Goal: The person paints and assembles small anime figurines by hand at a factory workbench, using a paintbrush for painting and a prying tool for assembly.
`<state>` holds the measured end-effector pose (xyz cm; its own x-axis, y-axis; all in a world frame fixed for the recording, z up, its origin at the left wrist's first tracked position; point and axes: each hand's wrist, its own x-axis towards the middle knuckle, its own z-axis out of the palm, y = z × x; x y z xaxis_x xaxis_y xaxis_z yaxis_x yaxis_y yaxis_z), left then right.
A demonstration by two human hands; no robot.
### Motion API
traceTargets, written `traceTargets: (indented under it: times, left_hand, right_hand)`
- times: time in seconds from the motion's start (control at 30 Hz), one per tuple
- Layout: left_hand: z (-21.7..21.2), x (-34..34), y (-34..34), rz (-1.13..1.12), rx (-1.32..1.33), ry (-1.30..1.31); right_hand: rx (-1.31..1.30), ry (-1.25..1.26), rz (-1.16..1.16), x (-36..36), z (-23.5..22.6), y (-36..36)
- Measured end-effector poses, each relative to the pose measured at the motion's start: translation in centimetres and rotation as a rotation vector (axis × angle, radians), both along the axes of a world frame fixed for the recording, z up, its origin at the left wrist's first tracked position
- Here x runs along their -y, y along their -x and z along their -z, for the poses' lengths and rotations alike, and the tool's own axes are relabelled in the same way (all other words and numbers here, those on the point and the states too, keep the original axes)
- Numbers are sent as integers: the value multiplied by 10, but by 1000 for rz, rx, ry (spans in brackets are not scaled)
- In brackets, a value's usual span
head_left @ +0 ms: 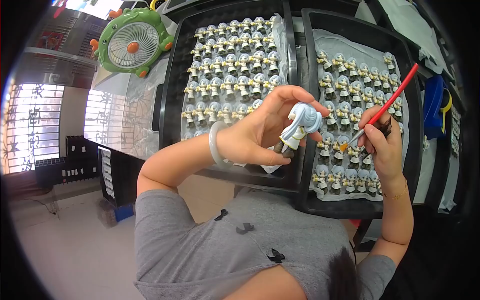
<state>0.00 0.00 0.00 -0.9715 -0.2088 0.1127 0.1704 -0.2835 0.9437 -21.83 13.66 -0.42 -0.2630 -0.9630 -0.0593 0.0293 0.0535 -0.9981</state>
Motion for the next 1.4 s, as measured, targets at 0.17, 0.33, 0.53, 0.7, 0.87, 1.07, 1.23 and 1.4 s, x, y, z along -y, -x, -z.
traceTargets:
  times: [0.17,0.33,0.53,0.7,0.87,1.07,1.23,1.4]
  left_hand:
    - [6,1,2,-15,-37,29]
    - [7,1,0,-12,-28,64]
    - [13,-1,-2,-33,-68,219]
    - [5,0,-6,-52,27,341]
    - [1,4,-5,-133,-52,763]
    - [-7,0,-7,-238,106,1059]
    - [-8,1,-8,-284,134,1235]
    - [-4,2,-7,-364,66,1244]
  right_hand:
    - [-35,9,19,2,1,-2]
    - [-39,-16,6,2,4,1]
    - [-39,-14,-5,2,6,2]
    - [-40,-27,-11,1,6,3]
    - [-48,-22,-9,2,7,2]
    - [-56,-30,-8,2,6,2]
    - [-62,-41,-11,2,7,2]
    - [-59,-35,-3,2,8,3]
